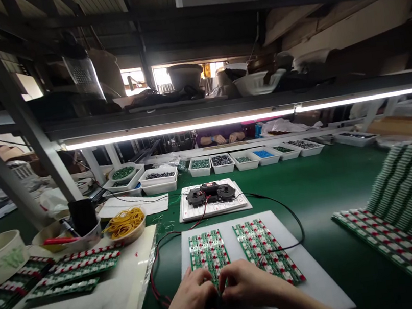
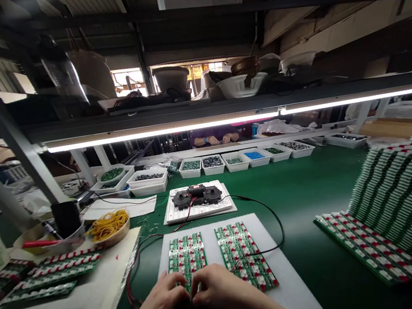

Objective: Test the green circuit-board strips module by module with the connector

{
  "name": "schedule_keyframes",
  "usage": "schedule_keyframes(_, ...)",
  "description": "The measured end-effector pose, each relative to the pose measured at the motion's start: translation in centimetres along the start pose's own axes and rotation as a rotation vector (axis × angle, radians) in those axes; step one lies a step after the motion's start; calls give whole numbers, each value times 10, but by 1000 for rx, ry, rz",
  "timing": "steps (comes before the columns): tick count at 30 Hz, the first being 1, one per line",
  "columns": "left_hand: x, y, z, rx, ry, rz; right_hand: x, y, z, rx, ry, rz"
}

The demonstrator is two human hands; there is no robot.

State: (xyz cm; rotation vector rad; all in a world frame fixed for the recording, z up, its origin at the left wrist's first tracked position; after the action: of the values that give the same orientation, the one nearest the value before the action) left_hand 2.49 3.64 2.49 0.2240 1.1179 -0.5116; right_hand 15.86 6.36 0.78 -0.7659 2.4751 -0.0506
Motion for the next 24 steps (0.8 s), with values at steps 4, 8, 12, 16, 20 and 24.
schedule_keyframes(4, 4, 1, 0, -2, -15, -36, -1, 1, 0, 12, 17, -1)
schedule_keyframes(8, 6, 0, 1, 11, 9, -31, -1, 2, 0, 5, 30, 12)
schedule_keyframes(12, 6, 0, 4, 34, 54, -15, 0, 3, 3, 4, 70, 24)
schedule_keyframes(16, 3, -1, 6, 22, 78, 0, 0, 3, 4, -2, 100, 24)
schedule_keyframes(20, 0, -3, 3, 28, 11, -2, -2, 3, 3, -33, 119, 26)
schedule_keyframes(24, -8, -6, -4, 76, -70, 51, -1, 3, -1, -46, 157, 52)
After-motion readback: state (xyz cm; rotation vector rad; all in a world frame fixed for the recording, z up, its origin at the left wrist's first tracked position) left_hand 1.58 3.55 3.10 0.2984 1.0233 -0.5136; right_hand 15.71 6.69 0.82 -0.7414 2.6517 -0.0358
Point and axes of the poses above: each hand's wrist, its own y-axis towards the middle knuckle, its own x-axis out of the palm, z = x × y, the point moved 6 cm from there along y, towards the middle knuckle, and after that the axes turned 6 degrees about y, right-handed, at the moved point
